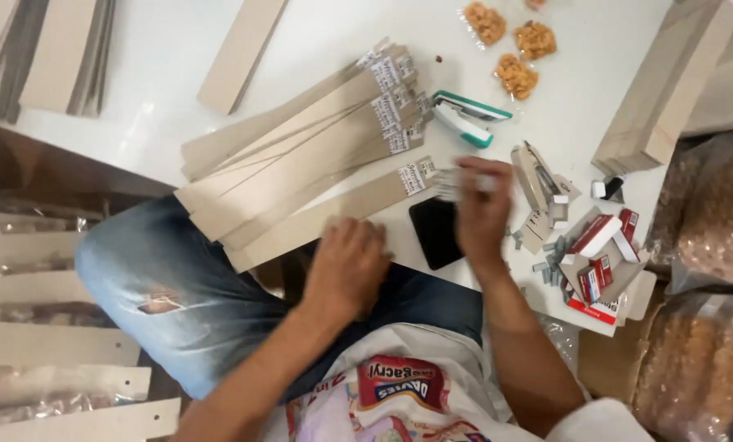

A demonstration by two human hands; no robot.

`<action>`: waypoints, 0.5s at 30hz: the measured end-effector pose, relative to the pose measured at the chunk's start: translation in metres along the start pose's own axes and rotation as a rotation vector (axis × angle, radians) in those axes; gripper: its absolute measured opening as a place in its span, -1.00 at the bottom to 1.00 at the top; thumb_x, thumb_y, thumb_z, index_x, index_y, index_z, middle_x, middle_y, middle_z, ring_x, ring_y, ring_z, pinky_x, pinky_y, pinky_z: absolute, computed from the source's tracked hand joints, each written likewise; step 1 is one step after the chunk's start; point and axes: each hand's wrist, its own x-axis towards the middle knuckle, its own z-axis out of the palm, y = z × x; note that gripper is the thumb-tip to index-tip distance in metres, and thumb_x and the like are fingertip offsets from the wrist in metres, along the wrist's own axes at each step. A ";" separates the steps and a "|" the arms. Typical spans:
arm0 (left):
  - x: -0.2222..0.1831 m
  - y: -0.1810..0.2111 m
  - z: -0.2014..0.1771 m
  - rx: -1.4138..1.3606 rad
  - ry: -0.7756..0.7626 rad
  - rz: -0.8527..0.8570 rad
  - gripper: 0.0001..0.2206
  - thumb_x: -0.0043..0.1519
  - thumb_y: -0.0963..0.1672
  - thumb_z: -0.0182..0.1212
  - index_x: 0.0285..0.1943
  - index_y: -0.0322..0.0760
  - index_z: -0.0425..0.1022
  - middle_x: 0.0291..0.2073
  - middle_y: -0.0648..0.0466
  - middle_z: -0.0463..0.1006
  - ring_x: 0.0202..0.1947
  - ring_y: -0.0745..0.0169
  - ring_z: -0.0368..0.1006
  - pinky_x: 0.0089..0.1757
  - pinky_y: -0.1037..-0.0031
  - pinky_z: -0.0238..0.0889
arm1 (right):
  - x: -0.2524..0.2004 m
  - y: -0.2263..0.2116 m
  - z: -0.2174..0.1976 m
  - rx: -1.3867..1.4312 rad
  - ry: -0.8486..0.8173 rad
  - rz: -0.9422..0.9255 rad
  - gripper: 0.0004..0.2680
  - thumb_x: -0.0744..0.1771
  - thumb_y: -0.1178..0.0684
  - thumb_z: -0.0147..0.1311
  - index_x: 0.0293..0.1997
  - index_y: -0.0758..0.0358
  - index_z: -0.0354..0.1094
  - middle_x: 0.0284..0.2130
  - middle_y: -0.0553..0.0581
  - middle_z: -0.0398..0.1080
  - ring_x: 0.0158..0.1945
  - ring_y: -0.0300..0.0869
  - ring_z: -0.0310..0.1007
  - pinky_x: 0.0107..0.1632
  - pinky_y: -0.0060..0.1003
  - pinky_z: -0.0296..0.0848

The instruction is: Stapling identification labels onto cardboard strips for packaging.

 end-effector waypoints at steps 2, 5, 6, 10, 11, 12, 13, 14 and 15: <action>-0.011 0.016 0.023 -0.038 0.004 0.041 -0.54 0.03 -0.06 0.46 0.06 -0.42 0.55 -0.16 -0.17 0.49 -0.04 -0.27 0.43 -0.09 0.06 0.31 | -0.006 -0.006 -0.028 0.000 0.085 0.047 -0.85 0.49 -0.03 -0.11 -0.01 0.22 0.13 -0.11 0.20 0.41 0.03 -0.03 0.53 0.15 -0.13 0.44; -0.007 0.034 0.027 -0.084 0.015 0.089 -0.54 0.04 -0.06 0.46 0.07 -0.39 0.56 -0.05 -0.19 0.51 0.10 -0.32 0.41 0.06 -0.04 0.28 | -0.012 0.015 -0.056 0.018 0.187 0.169 -0.92 0.51 0.07 -0.14 0.01 0.21 0.09 -0.19 0.13 0.38 -0.03 -0.15 0.47 0.16 -0.21 0.36; -0.004 0.041 0.023 -0.092 0.016 0.092 -0.54 0.04 -0.06 0.48 0.08 -0.38 0.56 0.01 -0.19 0.50 0.16 -0.35 0.39 0.11 -0.09 0.25 | -0.015 0.027 -0.064 0.037 0.200 0.252 -0.94 0.50 0.11 -0.12 0.02 0.18 0.09 -0.24 0.08 0.42 -0.07 -0.25 0.41 0.13 -0.29 0.31; 0.000 0.047 0.023 -0.057 -0.006 0.122 -0.52 0.04 -0.06 0.49 0.10 -0.34 0.53 0.06 -0.15 0.49 0.20 -0.32 0.37 0.15 -0.10 0.23 | -0.015 0.026 -0.063 0.079 0.213 0.319 -0.94 0.50 0.09 -0.11 0.01 0.18 0.10 -0.28 0.10 0.48 -0.13 -0.26 0.43 0.03 -0.30 0.36; 0.001 0.047 0.022 -0.060 -0.005 0.115 -0.51 0.02 -0.06 0.50 0.11 -0.33 0.53 0.07 -0.14 0.49 0.21 -0.31 0.37 0.16 -0.10 0.22 | -0.014 0.031 -0.062 0.123 0.225 0.326 -0.91 0.49 0.05 -0.07 0.00 0.16 0.11 -0.27 0.15 0.50 -0.15 -0.24 0.45 -0.04 -0.33 0.39; 0.001 0.047 0.022 -0.063 -0.005 0.109 -0.50 0.00 -0.06 0.50 0.12 -0.32 0.54 0.08 -0.13 0.49 0.22 -0.31 0.37 0.16 -0.10 0.22 | -0.013 0.035 -0.061 0.168 0.238 0.333 -0.89 0.48 0.02 -0.03 -0.01 0.14 0.12 -0.26 0.19 0.52 -0.18 -0.23 0.48 -0.11 -0.35 0.42; 0.001 0.047 0.019 -0.061 -0.007 0.121 -0.50 0.00 -0.06 0.50 0.12 -0.32 0.54 0.08 -0.13 0.49 0.22 -0.31 0.37 0.16 -0.10 0.22 | -0.007 0.006 -0.063 0.171 0.250 0.333 -0.89 0.48 0.02 -0.03 -0.01 0.14 0.12 -0.26 0.19 0.52 -0.18 -0.23 0.48 -0.11 -0.35 0.42; 0.001 0.048 0.016 -0.077 -0.001 0.118 -0.49 0.00 -0.07 0.50 0.14 -0.31 0.53 0.08 -0.12 0.50 0.22 -0.30 0.38 0.16 -0.08 0.21 | -0.001 -0.023 -0.066 0.318 0.311 0.434 -0.93 0.47 0.04 -0.06 -0.02 0.07 0.13 -0.28 0.19 0.53 -0.23 -0.23 0.51 -0.18 -0.42 0.44; 0.001 0.046 0.012 -0.086 0.006 0.112 -0.49 0.01 -0.08 0.50 0.15 -0.30 0.52 0.08 -0.12 0.51 0.22 -0.28 0.38 0.17 -0.07 0.21 | 0.006 -0.052 -0.067 0.473 0.365 0.530 -0.96 0.46 0.05 -0.10 -0.02 0.00 0.14 -0.30 0.18 0.53 -0.27 -0.24 0.53 -0.26 -0.49 0.46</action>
